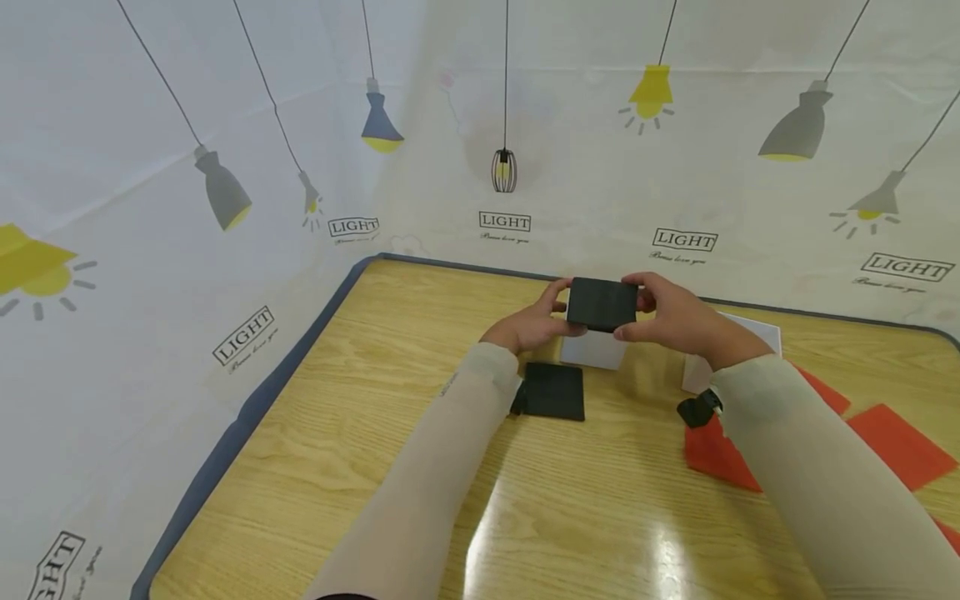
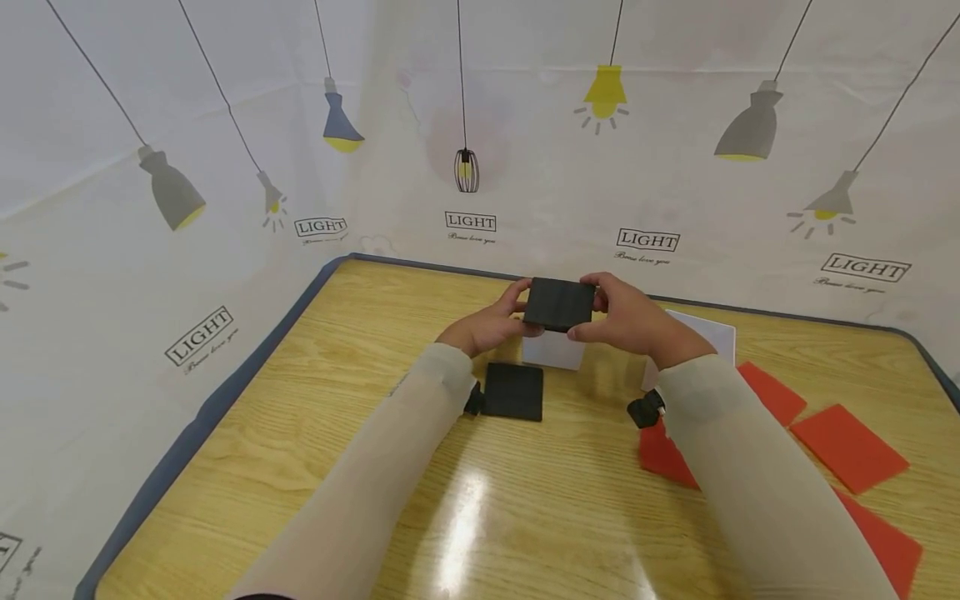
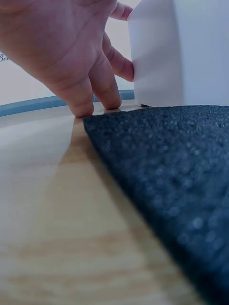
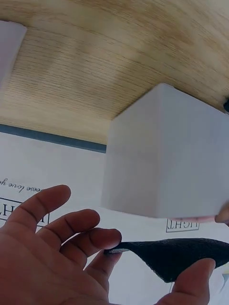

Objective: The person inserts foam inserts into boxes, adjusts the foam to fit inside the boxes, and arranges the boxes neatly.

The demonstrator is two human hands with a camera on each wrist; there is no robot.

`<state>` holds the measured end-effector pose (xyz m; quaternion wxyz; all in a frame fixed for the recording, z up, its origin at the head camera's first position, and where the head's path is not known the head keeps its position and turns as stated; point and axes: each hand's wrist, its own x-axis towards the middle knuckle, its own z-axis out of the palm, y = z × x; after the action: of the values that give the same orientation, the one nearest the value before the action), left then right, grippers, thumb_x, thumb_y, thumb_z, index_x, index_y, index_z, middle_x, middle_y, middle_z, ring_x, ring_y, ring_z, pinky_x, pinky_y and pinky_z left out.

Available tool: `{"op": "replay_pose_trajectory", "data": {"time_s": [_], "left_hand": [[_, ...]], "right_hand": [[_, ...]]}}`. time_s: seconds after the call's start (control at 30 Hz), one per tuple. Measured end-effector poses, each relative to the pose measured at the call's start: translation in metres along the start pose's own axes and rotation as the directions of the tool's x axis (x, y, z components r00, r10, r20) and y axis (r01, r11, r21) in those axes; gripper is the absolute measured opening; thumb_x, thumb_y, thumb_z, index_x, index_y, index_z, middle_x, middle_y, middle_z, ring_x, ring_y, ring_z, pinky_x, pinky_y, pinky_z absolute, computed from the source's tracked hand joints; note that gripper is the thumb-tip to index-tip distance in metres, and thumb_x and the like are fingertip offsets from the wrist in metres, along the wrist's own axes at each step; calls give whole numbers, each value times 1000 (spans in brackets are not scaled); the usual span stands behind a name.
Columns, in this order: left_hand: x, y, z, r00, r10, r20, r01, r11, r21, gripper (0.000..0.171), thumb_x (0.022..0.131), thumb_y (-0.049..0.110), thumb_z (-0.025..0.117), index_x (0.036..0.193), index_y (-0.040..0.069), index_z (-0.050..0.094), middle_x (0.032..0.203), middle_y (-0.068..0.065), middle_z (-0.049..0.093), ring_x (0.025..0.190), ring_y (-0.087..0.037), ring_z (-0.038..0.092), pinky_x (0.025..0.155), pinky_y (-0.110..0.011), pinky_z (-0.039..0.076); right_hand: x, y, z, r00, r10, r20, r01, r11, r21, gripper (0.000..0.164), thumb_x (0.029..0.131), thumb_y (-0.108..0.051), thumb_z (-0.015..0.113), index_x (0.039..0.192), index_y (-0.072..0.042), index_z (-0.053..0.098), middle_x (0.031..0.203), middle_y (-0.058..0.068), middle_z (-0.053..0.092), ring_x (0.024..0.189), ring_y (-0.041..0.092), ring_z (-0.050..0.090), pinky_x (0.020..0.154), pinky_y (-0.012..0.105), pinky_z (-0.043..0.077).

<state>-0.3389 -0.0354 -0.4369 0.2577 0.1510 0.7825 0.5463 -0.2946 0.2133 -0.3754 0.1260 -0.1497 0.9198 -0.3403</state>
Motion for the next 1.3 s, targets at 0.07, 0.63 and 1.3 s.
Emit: {"op": "replay_pose_trajectory", "data": {"time_s": [0.07, 0.63, 1.3], "left_hand": [[0, 0, 0, 1000, 1, 3, -1, 1000, 0, 96, 95, 27, 76, 168, 38, 14, 169, -18, 32, 153, -36, 38, 125, -53, 28], [-2, 0, 1, 1000, -13, 6, 13, 1000, 18, 99, 95, 33, 74, 169, 39, 9, 172, -15, 27, 157, -35, 32, 126, -53, 28], [-5, 0, -1, 1000, -18, -3, 18, 999, 30, 99, 96, 36, 74, 169, 39, 7, 172, -14, 28, 157, -35, 32, 126, -54, 29]], "right_hand": [[2, 2, 0, 1000, 14, 3, -14, 1000, -8, 91, 91, -29, 82, 161, -2, 30, 133, 26, 59, 121, 39, 56, 102, 54, 46], [18, 11, -1, 993, 100, 68, -94, 991, -91, 103, 89, -43, 83, 165, -10, 22, 135, 31, 53, 116, 44, 54, 98, 60, 48], [0, 6, 19, 972, -229, -45, 183, 868, -462, 99, 83, -41, 88, 163, -10, 38, 170, 19, 31, 158, 44, 25, 121, 68, 28]]}}
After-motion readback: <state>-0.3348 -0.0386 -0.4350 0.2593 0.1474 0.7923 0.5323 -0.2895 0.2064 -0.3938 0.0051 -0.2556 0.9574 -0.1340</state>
